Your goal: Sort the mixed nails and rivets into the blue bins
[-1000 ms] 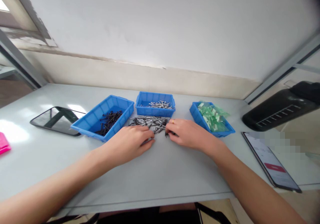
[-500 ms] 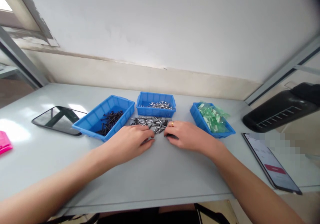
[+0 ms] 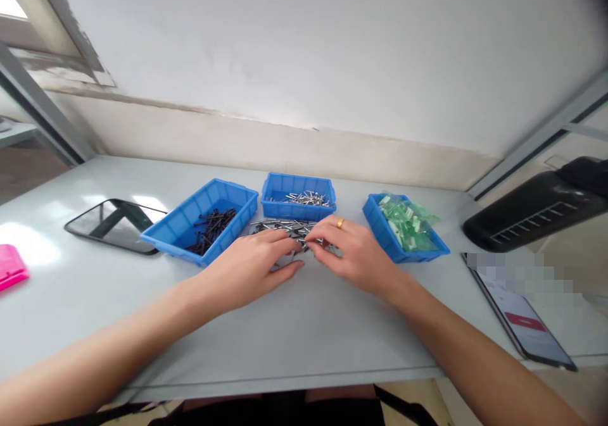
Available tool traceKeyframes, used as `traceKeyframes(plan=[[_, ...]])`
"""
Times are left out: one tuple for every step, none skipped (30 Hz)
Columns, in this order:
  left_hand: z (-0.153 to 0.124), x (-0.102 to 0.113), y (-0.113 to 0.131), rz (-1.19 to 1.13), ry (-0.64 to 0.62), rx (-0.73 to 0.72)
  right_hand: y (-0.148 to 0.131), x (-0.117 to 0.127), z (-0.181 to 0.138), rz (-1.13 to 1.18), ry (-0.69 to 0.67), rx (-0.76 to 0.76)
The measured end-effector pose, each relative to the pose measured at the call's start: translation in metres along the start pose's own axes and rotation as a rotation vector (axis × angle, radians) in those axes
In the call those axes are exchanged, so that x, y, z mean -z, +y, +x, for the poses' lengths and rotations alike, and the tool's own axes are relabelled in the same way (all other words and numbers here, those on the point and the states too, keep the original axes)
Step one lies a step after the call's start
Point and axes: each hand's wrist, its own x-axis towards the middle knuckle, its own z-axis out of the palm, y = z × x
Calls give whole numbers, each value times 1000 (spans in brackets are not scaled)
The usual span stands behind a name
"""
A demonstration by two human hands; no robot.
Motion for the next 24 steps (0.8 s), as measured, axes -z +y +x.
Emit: traceKeyframes(plan=[[0,1,1,-25,12,0,-2,-3,-1,37,39,36],[0,1,1,-49,21,-2,-5,-5,-1,67,57,60],[0,2,2,-72,28,-4,-7,-7,-1,89,84,81],[0,2,2,-93,34,-8,-9,-7,-1,106,98,90],[0,2,2,-112,41,-16,-10,-7,-1,116,106,90],[1,2,1,-127,48,-24,-11,-6,-1,124,112,81],[1,2,1,-139,54,-33,-12,-5,-1,134,111,68],[1,2,1,-150,60,-37,-12,-4,0,152,105,54],[1,2,2,-161,63,-36,-13,-3,0,179,103,41],[1,3,2,-177,62,-35,-13,-3,0,213,105,29],[1,4,3,-198,56,-32,-13,-2,0,247,111,17],[1,4,4,-223,46,-27,-13,-2,0,276,124,6],[1,5,5,-248,33,-24,-13,-3,0,296,135,-6],[0,5,5,-271,22,-23,-13,-3,0,305,141,-17],[0,5,5,-291,16,-24,-14,-4,0,308,142,-25],[0,5,5,-305,18,-27,-15,-4,0,313,139,-31],[0,5,5,-314,24,-33,-15,-5,0,321,138,-32],[1,4,4,-320,35,-42,-16,-5,1,337,143,-30],[1,4,3,-324,46,-52,-16,-6,1,355,151,-32],[1,3,3,-326,53,-60,-16,-6,0,372,165,-33],[0,3,2,-328,55,-65,-17,-7,0,383,179,-39],[0,3,2,-332,57,-66,-17,-7,0,387,194,-41],[0,3,2,-341,59,-65,-17,-7,0,385,208,-43],[0,3,3,-352,63,-64,-17,-7,0,377,221,-45]])
